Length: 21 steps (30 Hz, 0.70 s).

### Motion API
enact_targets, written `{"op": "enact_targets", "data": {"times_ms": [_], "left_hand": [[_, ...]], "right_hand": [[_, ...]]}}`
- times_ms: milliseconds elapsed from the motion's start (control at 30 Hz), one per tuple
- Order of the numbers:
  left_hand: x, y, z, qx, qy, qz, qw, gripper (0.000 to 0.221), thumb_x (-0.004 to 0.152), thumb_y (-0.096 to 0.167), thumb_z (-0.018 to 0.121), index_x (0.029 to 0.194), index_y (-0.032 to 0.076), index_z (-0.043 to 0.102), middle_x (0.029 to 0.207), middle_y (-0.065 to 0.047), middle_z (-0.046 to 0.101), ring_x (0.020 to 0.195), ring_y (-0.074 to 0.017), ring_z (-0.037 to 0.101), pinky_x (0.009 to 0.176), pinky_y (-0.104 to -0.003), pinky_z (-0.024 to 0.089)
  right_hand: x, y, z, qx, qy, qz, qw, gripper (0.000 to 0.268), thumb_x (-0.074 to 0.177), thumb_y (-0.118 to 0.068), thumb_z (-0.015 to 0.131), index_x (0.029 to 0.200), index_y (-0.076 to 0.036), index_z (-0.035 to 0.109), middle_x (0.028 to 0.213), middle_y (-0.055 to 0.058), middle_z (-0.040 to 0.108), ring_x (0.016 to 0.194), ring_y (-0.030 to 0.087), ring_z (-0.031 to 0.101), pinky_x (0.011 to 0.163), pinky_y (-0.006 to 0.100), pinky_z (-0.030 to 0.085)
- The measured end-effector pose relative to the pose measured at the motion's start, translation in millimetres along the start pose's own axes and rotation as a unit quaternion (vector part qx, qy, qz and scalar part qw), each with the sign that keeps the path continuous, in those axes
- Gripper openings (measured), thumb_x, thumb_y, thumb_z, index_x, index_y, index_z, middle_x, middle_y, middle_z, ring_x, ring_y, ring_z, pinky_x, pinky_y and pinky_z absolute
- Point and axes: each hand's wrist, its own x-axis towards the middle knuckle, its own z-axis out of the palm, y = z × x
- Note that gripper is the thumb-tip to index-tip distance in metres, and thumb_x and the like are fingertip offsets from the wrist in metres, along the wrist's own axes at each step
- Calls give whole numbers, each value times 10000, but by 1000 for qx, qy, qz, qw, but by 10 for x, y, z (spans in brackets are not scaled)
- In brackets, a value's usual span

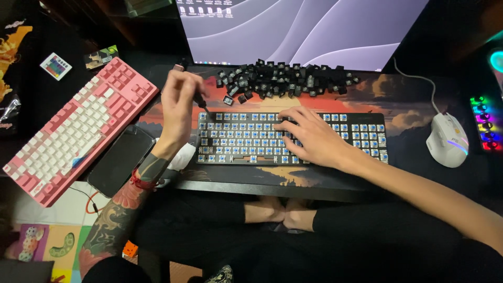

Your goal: Assembling a mechanical keyboard by installing keycaps onto switches

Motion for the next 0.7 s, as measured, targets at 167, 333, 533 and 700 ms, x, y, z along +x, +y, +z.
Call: {"op": "enact_targets", "data": {"times_ms": [167, 333, 533, 700], "left_hand": [[-44, -78, -40, -61, -4, -33, 998, 146, 1352, 238, 556, 1312, 131, 465, 928, -78, 567, 742, -169, 553, 724, -329, 478], [-23, -72, -22, -94, -40, -30, 994, 542, 1339, 448, 364, 1322, -11, 652, 899, -38, 462, 771, -164, 525, 788, -322, 457], [-21, 41, 36, 30, -9, -9, 999, 320, 1322, 289, 580, 1339, 2, 720, 1039, -143, 723, 921, -208, 723, 924, -362, 589], [-39, 219, 124, 145, -59, 57, 986, 237, 1186, 185, 890, 1365, 71, 784, 1243, -101, 749, 1139, -233, 736, 1078, -397, 604]], "right_hand": [[-12, 65, 77, -14, 6, -9, 1000, 300, 1167, -238, 697, 1425, -141, 814, 1539, 109, 713, 1559, 346, 610, 1304, 554, 506], [-1, 15, 31, -17, 8, -15, 1000, 289, 1170, -265, 698, 1406, -149, 820, 1540, 104, 725, 1566, 339, 604, 1317, 547, 501], [-4, 37, 9, -18, 12, -21, 1000, 312, 1169, -262, 698, 1436, -152, 813, 1548, 103, 719, 1562, 354, 608, 1320, 564, 495], [-15, -2, -43, -20, 14, -20, 1000, 330, 1174, -261, 692, 1463, -149, 803, 1545, 86, 711, 1573, 334, 600, 1319, 552, 495]]}}
